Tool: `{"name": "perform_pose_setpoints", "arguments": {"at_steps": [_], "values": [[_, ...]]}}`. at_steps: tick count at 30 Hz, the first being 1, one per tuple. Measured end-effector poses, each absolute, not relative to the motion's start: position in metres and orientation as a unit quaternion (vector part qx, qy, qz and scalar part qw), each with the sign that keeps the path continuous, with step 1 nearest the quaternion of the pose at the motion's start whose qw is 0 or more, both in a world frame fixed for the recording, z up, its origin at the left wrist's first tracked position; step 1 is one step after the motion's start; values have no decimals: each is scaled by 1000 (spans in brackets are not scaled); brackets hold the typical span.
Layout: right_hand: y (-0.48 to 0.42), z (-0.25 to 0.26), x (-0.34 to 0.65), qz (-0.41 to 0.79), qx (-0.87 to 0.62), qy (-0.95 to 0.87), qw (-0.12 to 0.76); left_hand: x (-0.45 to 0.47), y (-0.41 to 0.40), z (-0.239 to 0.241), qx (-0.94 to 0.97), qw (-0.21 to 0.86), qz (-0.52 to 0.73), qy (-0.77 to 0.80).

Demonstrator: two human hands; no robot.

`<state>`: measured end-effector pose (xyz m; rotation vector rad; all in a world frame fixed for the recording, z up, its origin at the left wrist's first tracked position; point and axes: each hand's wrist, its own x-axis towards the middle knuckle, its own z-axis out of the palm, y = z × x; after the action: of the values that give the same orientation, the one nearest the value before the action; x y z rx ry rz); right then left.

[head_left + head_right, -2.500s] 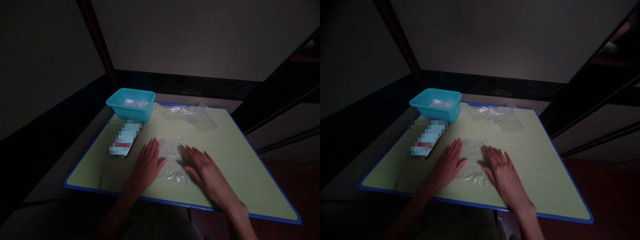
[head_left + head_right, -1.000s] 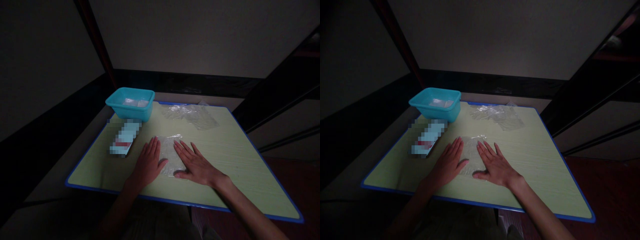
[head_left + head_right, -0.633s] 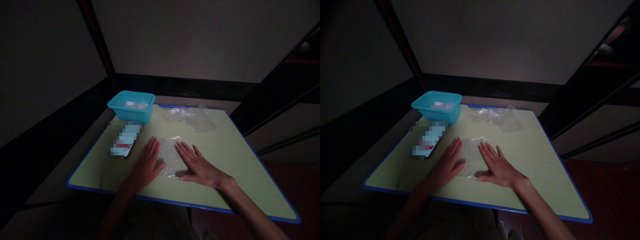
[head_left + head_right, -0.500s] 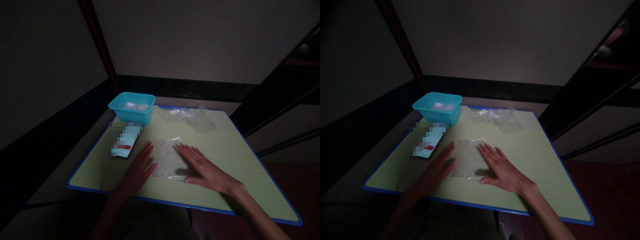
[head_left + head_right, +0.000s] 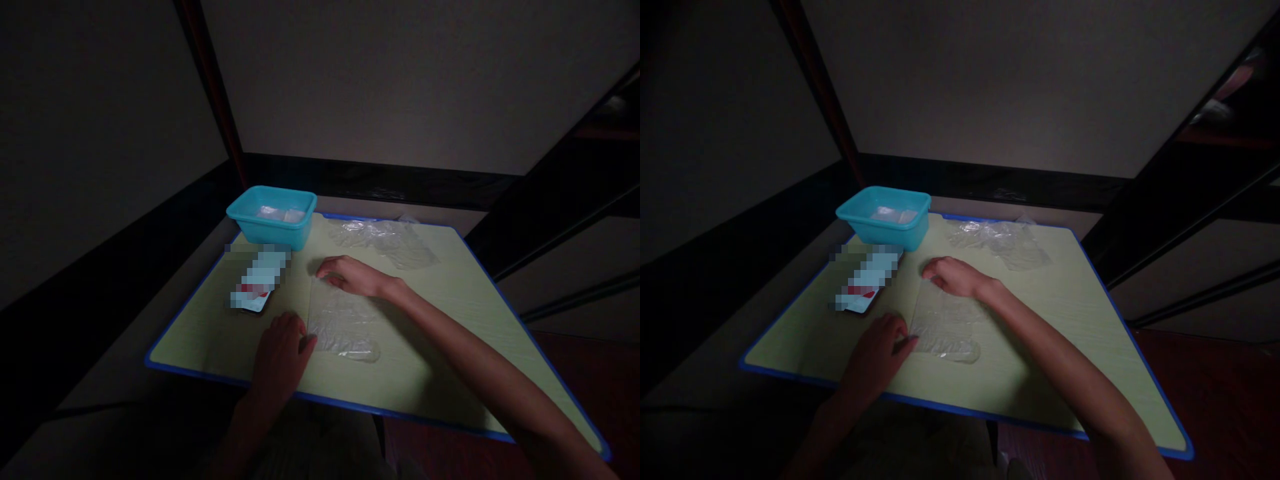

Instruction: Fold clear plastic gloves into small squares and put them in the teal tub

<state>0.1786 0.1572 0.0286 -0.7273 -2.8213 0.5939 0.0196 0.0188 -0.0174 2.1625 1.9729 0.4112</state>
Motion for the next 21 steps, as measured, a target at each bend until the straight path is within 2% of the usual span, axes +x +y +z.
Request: {"name": "perform_pose_setpoints", "arguments": {"at_steps": [6,15,21], "values": [[196,14,148,241,-170,-955,19,21,17,-19,728,91,119,669],[224,14,124,315,-166,-925,-135,24,17,-16,722,110,98,676],[222,18,125,341,-200,-907,-143,24,17,-15,724,106,92,676]]}}
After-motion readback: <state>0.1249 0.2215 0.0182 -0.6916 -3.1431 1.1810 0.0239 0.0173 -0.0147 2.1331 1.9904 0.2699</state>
